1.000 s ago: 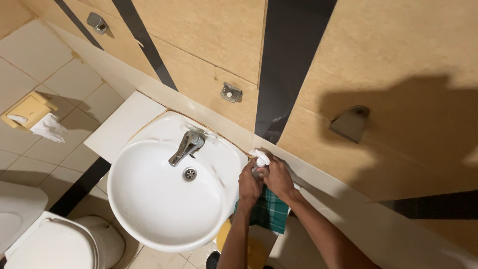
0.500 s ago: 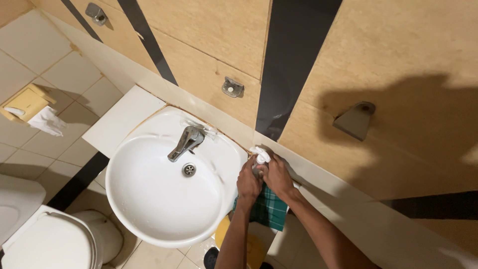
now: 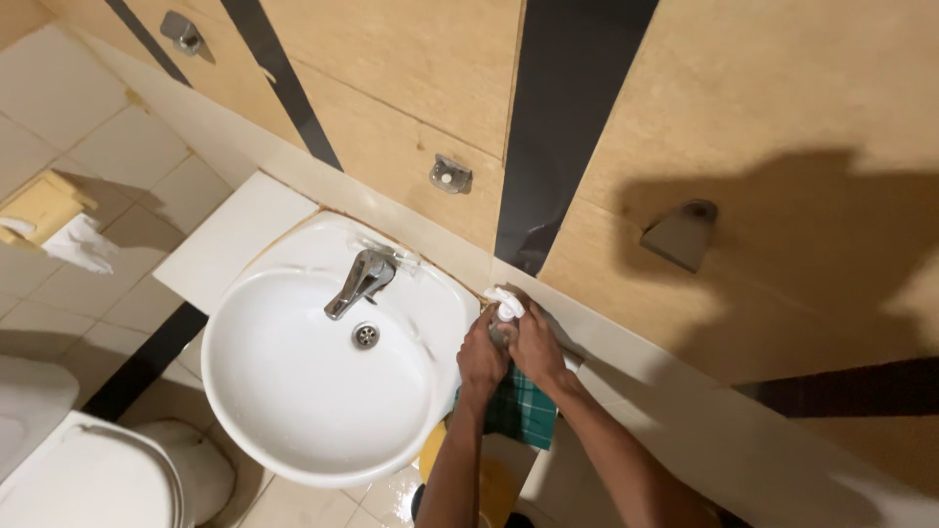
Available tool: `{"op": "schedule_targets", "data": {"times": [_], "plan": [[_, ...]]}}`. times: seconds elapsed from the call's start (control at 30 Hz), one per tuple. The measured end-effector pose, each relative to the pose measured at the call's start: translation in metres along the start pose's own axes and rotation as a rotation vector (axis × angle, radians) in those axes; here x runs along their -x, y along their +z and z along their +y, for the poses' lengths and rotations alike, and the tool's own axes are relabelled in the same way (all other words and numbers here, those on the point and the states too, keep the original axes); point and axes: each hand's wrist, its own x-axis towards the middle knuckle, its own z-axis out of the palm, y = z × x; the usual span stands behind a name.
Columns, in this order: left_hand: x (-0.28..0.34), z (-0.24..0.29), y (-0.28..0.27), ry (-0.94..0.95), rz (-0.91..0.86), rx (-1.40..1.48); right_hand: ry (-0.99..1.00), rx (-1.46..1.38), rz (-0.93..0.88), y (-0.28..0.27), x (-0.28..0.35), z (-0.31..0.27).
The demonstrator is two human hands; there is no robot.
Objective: The person cleans a toilet in a bathroom using a spray bottle and a cloth. They spray the toilet tank, lid, and bowl, then wipe the surfaces with a green cloth. The person also lifts the toilet seat and lid to clean underneath them.
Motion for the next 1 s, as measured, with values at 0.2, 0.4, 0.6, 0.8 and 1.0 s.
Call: {"op": "schedule_targets", "data": {"times": [0.2,0.4,0.6,0.8,1.0], "plan": [[-0.021,-0.023,0.009,0.074,-0.053,-0.112,0.085,-0.083,-0.023,0.011,-0.001,0.002],[-0.019,-0.033,0.009,0.22,-0.119,-0.246,0.148,-0.002,0.001,0.008,0.012,0.003],[0.005,-0.006,-0.04,0.137,-0.205,-0.253,0.112,-0.061,0.059,-0.012,0.028,-0.012],[0.028,-0.026,-0.066,0.148,-0.149,-0.373,0.144,0.055,0.002,-0.034,0.057,-0.026],[0.071,-0.06,-0.085,0.127,-0.063,-0.469,0.202,0.086,-0.026,-0.039,0.094,-0.016]]}}
